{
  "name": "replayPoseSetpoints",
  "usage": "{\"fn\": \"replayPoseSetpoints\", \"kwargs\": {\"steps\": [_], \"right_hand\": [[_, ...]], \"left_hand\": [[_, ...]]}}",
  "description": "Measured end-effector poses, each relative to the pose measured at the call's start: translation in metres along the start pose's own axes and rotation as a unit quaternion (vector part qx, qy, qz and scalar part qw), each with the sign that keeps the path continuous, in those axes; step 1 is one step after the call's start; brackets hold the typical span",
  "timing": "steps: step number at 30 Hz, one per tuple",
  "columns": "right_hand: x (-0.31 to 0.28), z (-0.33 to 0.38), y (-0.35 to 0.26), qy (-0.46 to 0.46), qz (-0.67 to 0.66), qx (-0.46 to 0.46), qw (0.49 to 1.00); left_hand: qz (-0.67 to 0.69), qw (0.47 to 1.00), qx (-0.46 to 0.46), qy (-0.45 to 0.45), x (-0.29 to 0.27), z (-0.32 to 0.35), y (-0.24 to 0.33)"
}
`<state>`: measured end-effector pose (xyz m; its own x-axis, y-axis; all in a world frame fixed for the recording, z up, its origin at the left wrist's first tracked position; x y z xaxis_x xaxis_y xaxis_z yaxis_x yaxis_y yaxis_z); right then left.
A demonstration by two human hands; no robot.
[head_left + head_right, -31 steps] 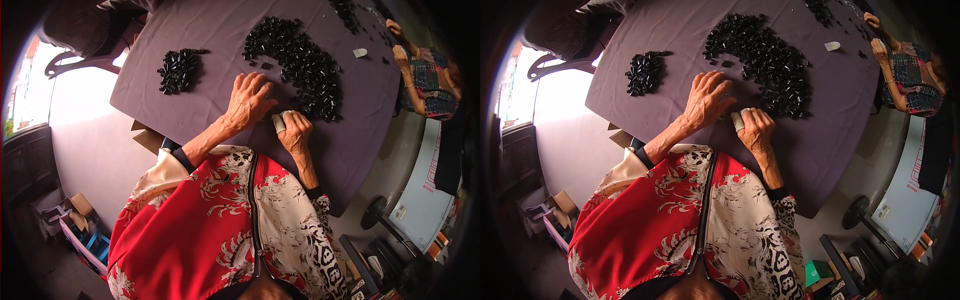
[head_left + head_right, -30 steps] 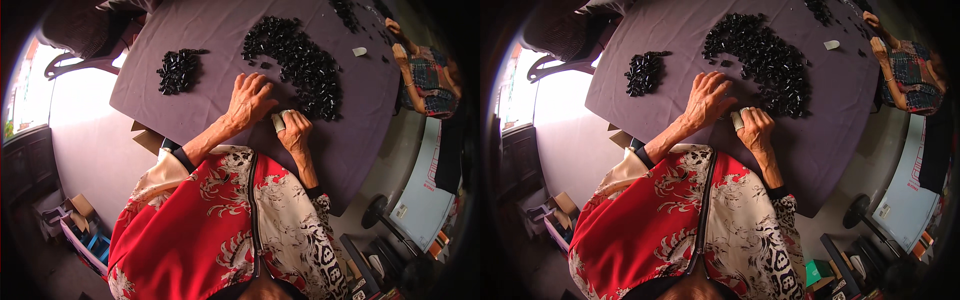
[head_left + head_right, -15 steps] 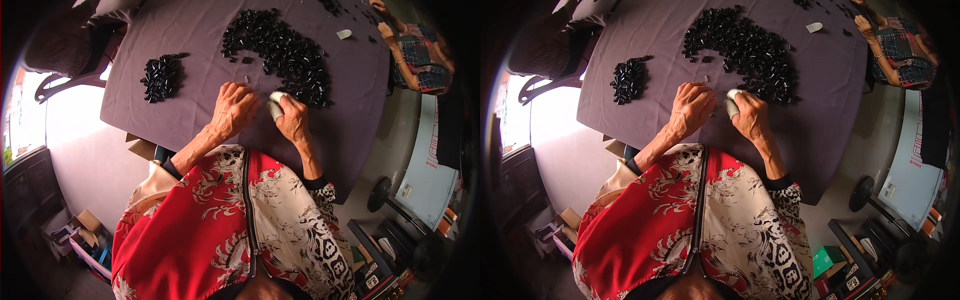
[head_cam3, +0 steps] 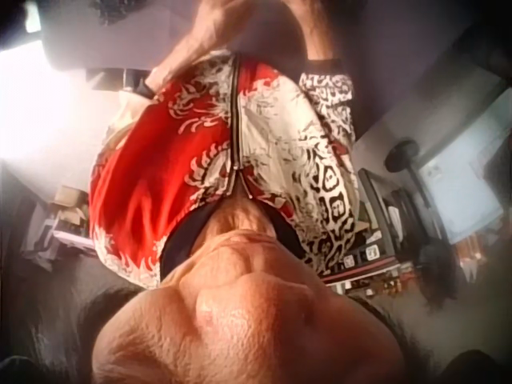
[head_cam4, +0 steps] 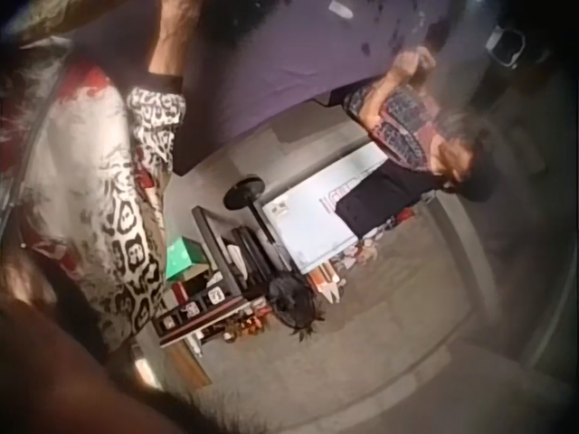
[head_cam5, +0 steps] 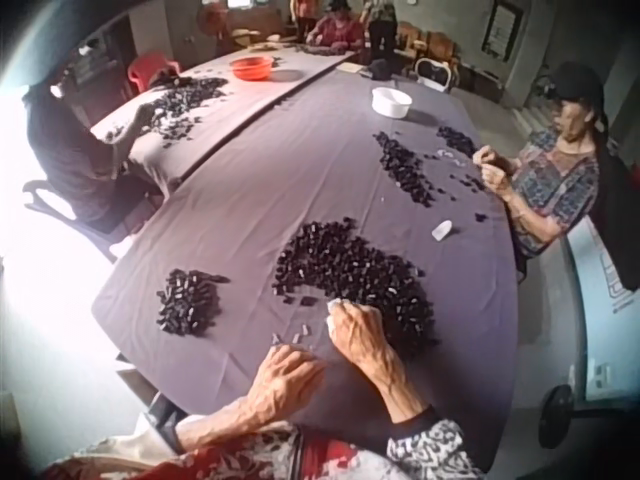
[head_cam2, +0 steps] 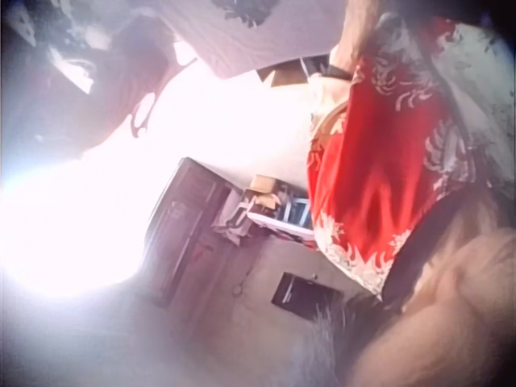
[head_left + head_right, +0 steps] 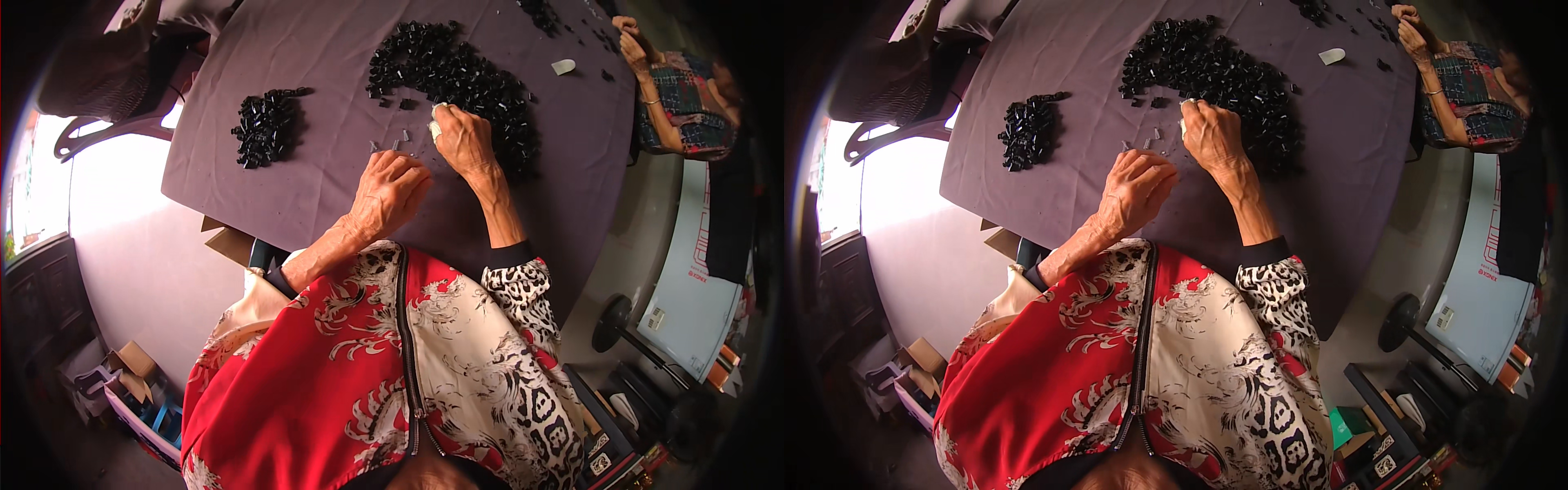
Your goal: Assembling small black plastic components by manually inserting metal pins into them at a workspace.
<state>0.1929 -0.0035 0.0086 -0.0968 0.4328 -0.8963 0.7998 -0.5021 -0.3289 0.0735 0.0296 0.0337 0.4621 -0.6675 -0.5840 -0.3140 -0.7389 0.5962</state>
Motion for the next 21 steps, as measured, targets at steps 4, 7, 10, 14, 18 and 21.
{"fn": "replayPoseSetpoints", "kwargs": {"steps": [4,7,10,14,18,21], "right_hand": [[-0.01,0.005,0.01,-0.002,-0.063,0.028,0.998],[-0.022,0.023,0.008,-0.016,-0.259,0.122,0.958],[-0.018,0.043,0.001,-0.028,-0.419,0.202,0.885],[-0.031,0.048,-0.017,0.013,-0.341,0.147,0.928],[-0.034,0.038,-0.029,0.033,-0.347,0.092,0.933],[-0.028,0.028,-0.022,0.034,-0.299,0.057,0.952]], "left_hand": [[0.054,0.995,-0.074,-0.037,0.001,-0.002,-0.008],[0.413,0.812,-0.412,0.02,0.025,0.03,-0.056],[0.516,0.733,-0.44,0.06,0.034,0.03,-0.06],[0.574,0.69,-0.436,0.063,0.045,0.036,-0.061],[0.568,0.678,-0.453,0.111,0.032,0.036,-0.075],[0.591,0.669,-0.422,0.161,0.01,0.027,-0.086]]}}
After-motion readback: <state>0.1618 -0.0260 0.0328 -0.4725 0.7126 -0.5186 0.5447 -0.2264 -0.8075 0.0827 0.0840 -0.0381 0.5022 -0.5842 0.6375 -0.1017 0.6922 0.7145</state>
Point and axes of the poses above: each hand's wrist, its own z-axis away from the middle knuckle, its own x-axis out of the palm, y = z × x, the point moved 10 cm from there along -z, towards the middle knuckle, and after that the axes turned 3 degrees about x, right-handed, at the moved point
